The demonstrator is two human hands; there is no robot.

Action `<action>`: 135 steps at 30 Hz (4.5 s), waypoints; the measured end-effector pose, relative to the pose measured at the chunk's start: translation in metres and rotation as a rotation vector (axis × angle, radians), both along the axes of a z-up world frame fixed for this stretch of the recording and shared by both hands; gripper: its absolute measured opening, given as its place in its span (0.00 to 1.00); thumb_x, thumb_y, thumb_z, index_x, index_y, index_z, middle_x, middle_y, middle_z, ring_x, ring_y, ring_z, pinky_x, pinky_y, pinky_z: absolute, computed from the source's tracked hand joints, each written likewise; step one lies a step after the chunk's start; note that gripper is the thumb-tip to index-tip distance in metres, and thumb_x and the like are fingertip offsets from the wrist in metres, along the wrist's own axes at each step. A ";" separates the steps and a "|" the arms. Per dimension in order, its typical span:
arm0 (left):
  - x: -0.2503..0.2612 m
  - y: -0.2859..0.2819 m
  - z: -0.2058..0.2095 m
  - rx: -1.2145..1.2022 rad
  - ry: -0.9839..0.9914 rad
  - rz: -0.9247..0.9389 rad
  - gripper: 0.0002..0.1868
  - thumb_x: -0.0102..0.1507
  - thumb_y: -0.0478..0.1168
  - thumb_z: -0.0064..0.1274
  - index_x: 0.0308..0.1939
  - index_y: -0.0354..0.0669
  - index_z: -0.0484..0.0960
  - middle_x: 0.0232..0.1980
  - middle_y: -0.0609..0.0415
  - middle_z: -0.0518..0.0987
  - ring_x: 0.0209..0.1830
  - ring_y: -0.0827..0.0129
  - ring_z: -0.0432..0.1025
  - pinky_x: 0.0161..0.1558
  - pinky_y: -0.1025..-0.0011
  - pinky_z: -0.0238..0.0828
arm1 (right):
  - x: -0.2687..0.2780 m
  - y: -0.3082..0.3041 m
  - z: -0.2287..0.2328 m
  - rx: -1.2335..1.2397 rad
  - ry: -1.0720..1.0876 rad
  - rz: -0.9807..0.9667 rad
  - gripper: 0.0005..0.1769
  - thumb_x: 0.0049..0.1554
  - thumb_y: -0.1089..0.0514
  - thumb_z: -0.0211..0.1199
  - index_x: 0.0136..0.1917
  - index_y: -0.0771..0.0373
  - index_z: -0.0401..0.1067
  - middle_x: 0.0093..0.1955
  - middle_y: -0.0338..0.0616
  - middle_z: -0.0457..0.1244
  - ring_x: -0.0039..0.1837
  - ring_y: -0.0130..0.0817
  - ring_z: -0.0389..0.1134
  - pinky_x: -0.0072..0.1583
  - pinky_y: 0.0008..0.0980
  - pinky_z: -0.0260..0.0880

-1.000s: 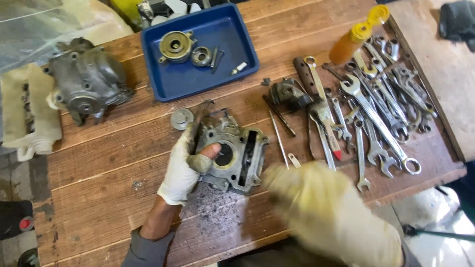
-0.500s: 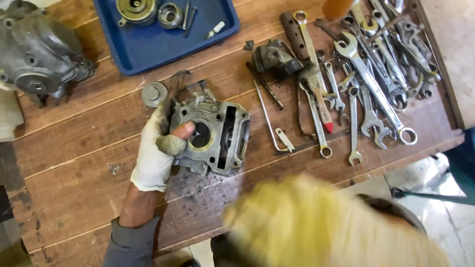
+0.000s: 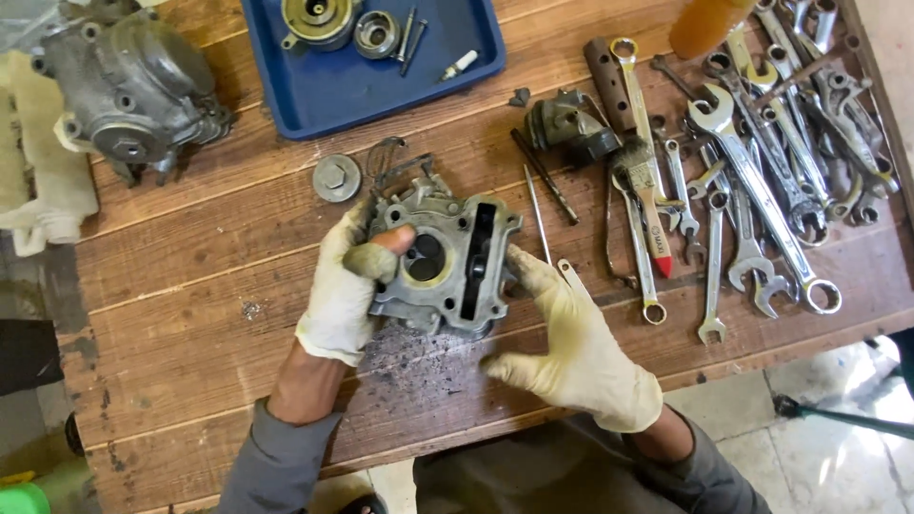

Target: The person holds and rotates a disassembled engine cylinder block, inspecting the internal surfaces and cooling fins. They then use a wrench to tighten a bolt on the side of the cylinder head while wearing gloves.

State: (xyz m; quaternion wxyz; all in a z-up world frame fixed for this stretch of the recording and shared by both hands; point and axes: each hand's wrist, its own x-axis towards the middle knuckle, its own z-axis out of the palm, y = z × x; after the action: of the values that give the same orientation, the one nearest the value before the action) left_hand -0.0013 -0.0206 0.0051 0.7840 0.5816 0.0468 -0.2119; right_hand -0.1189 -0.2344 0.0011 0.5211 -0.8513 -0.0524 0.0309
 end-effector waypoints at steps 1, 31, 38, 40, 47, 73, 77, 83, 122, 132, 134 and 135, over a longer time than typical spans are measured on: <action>-0.001 -0.002 -0.003 -0.003 0.051 0.053 0.40 0.57 0.30 0.53 0.75 0.31 0.63 0.60 0.41 0.81 0.53 0.62 0.78 0.55 0.69 0.78 | -0.001 0.002 -0.008 0.044 0.044 0.007 0.63 0.45 0.21 0.57 0.80 0.62 0.49 0.79 0.56 0.54 0.79 0.50 0.55 0.76 0.48 0.54; 0.015 -0.038 0.019 -0.137 0.247 0.420 0.10 0.55 0.34 0.66 0.35 0.32 0.81 0.31 0.39 0.80 0.31 0.51 0.81 0.36 0.50 0.84 | 0.074 -0.009 0.012 0.132 0.100 -0.152 0.38 0.60 0.42 0.62 0.78 0.58 0.61 0.65 0.51 0.69 0.71 0.43 0.66 0.70 0.51 0.64; 0.024 -0.031 0.005 -0.163 0.286 0.417 0.11 0.56 0.37 0.66 0.36 0.32 0.83 0.33 0.38 0.81 0.32 0.48 0.81 0.36 0.45 0.82 | 0.080 -0.006 0.025 0.168 0.127 -0.154 0.34 0.61 0.49 0.61 0.76 0.62 0.63 0.62 0.55 0.69 0.70 0.45 0.66 0.70 0.53 0.62; 0.019 -0.039 0.023 -0.213 0.293 0.414 0.11 0.56 0.36 0.65 0.37 0.32 0.83 0.34 0.37 0.82 0.32 0.48 0.81 0.36 0.46 0.82 | 0.081 -0.004 0.026 0.181 0.131 -0.168 0.33 0.60 0.49 0.62 0.76 0.62 0.64 0.62 0.54 0.70 0.70 0.43 0.66 0.71 0.51 0.63; 0.023 -0.029 0.010 -0.234 0.339 0.404 0.13 0.56 0.37 0.66 0.40 0.33 0.84 0.36 0.39 0.82 0.32 0.50 0.81 0.37 0.47 0.82 | 0.087 0.010 0.026 0.260 0.115 -0.207 0.34 0.58 0.49 0.63 0.75 0.62 0.66 0.61 0.55 0.70 0.68 0.44 0.68 0.70 0.50 0.62; 0.037 0.012 -0.023 0.272 -0.849 -0.207 0.42 0.62 0.53 0.62 0.74 0.34 0.66 0.78 0.37 0.64 0.80 0.45 0.55 0.77 0.48 0.51 | 0.094 -0.002 0.034 0.323 0.234 -0.159 0.36 0.57 0.51 0.66 0.77 0.59 0.64 0.67 0.52 0.68 0.74 0.47 0.64 0.72 0.51 0.59; 0.041 0.006 -0.023 0.377 -0.785 -0.170 0.37 0.56 0.53 0.70 0.67 0.47 0.80 0.66 0.56 0.78 0.42 0.79 0.75 0.41 0.77 0.75 | 0.094 -0.003 0.032 0.336 0.251 -0.157 0.37 0.57 0.49 0.66 0.77 0.59 0.63 0.68 0.54 0.68 0.75 0.48 0.63 0.73 0.52 0.59; 0.048 -0.001 -0.036 0.384 -0.955 -0.097 0.32 0.60 0.55 0.66 0.62 0.40 0.81 0.59 0.47 0.82 0.63 0.56 0.76 0.66 0.57 0.68 | 0.095 -0.001 0.040 0.310 0.261 -0.181 0.38 0.57 0.47 0.64 0.76 0.62 0.63 0.67 0.59 0.67 0.76 0.52 0.62 0.73 0.53 0.58; 0.052 -0.003 -0.016 -0.099 -0.689 -0.216 0.40 0.60 0.58 0.68 0.70 0.40 0.74 0.64 0.49 0.80 0.48 0.82 0.72 0.47 0.75 0.76 | 0.092 0.003 0.022 0.280 0.219 -0.358 0.25 0.64 0.46 0.59 0.65 0.66 0.76 0.49 0.51 0.71 0.55 0.30 0.65 0.62 0.40 0.70; 0.042 0.014 -0.066 -0.054 -0.664 0.097 0.21 0.75 0.37 0.49 0.72 0.39 0.71 0.75 0.43 0.70 0.78 0.58 0.58 0.75 0.54 0.55 | 0.085 -0.017 -0.022 0.213 0.093 -0.319 0.22 0.68 0.50 0.53 0.63 0.69 0.75 0.54 0.60 0.70 0.63 0.46 0.68 0.71 0.53 0.61; 0.038 0.006 -0.061 0.025 -0.574 0.061 0.22 0.72 0.40 0.53 0.69 0.37 0.75 0.71 0.41 0.73 0.75 0.57 0.61 0.74 0.55 0.57 | 0.080 -0.008 0.005 0.250 0.033 -0.338 0.18 0.68 0.54 0.54 0.61 0.67 0.76 0.54 0.55 0.70 0.62 0.40 0.69 0.71 0.48 0.62; 0.036 0.004 -0.060 0.019 -0.575 0.060 0.22 0.72 0.40 0.53 0.69 0.37 0.75 0.71 0.41 0.73 0.75 0.57 0.61 0.74 0.55 0.57 | 0.079 -0.008 0.003 0.245 0.031 -0.341 0.18 0.68 0.54 0.54 0.61 0.67 0.76 0.54 0.55 0.70 0.62 0.40 0.69 0.71 0.48 0.62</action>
State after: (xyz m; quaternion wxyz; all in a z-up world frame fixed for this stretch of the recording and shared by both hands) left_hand 0.0350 -0.0162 -0.0553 0.7655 0.6235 -0.1582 -0.0148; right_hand -0.0397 -0.2426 0.0044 0.6191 -0.7776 0.0971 -0.0514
